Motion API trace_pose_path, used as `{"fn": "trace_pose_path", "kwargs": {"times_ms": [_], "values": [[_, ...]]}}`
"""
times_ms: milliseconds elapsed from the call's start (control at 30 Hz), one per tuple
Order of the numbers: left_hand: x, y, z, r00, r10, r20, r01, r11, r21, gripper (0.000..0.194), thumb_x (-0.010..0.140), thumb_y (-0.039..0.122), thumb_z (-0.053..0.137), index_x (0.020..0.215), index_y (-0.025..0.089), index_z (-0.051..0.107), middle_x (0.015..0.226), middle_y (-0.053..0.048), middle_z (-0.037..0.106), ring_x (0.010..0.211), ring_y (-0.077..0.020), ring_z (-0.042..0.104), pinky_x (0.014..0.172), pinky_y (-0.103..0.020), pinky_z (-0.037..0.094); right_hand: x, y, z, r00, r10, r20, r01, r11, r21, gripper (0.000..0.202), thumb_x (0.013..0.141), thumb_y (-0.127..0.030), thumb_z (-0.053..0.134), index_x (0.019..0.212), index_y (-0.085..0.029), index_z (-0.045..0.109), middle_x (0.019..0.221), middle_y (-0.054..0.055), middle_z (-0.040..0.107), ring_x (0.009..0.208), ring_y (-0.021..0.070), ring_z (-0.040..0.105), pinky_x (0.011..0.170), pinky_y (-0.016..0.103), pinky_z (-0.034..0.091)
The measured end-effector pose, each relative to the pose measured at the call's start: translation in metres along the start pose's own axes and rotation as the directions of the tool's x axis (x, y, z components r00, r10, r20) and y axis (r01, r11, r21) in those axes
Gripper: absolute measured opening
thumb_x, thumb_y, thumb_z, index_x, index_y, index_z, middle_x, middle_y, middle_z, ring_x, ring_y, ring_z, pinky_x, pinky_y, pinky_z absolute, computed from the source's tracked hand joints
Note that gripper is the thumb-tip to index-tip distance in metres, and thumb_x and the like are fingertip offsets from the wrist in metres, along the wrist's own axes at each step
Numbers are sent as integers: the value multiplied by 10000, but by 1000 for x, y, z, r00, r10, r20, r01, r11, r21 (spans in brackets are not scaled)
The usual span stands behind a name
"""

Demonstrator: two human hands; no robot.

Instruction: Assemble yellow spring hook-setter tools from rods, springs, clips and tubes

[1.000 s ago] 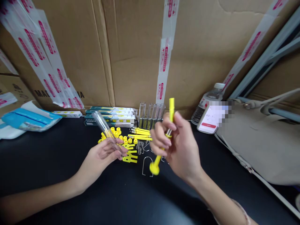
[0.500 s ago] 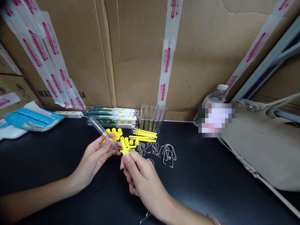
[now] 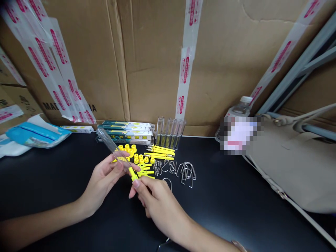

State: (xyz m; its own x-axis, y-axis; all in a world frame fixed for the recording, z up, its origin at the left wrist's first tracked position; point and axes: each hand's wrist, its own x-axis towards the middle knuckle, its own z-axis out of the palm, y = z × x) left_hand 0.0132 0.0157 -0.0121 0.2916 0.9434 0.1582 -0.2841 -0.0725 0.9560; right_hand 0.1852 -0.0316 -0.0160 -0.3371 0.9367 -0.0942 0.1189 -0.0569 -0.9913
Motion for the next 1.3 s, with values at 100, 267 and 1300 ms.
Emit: {"fn": "trace_pose_path", "kwargs": {"times_ms": [100,267,1300], "values": [[-1,0,-1,1000,9,8,-9,1000,-1,443,855,497,726,1099,166,561,878,-80,777,789,-199,711,818,-324,541,0,0,0,1000,18,-5,-18,1000,-1,541,931,-679,479,792,-172,607,578,-84,334,430,52,258,399,185,247],[-3,5,4,1000,3,18,-3,1000,25,451,806,502,769,1047,162,597,810,-54,761,724,-182,699,730,-289,548,-1,-5,0,1000,20,-5,-20,999,26,498,951,-640,473,848,-178,627,611,-74,344,470,73,292,435,208,255],[-2,-1,8,988,-104,114,108,994,-30,434,703,425,869,968,165,644,827,-20,771,819,-161,735,793,-244,576,6,-3,-2,967,-37,-253,137,910,391,594,649,-319,914,998,-238,439,788,-86,581,488,104,654,466,251,591]]}}
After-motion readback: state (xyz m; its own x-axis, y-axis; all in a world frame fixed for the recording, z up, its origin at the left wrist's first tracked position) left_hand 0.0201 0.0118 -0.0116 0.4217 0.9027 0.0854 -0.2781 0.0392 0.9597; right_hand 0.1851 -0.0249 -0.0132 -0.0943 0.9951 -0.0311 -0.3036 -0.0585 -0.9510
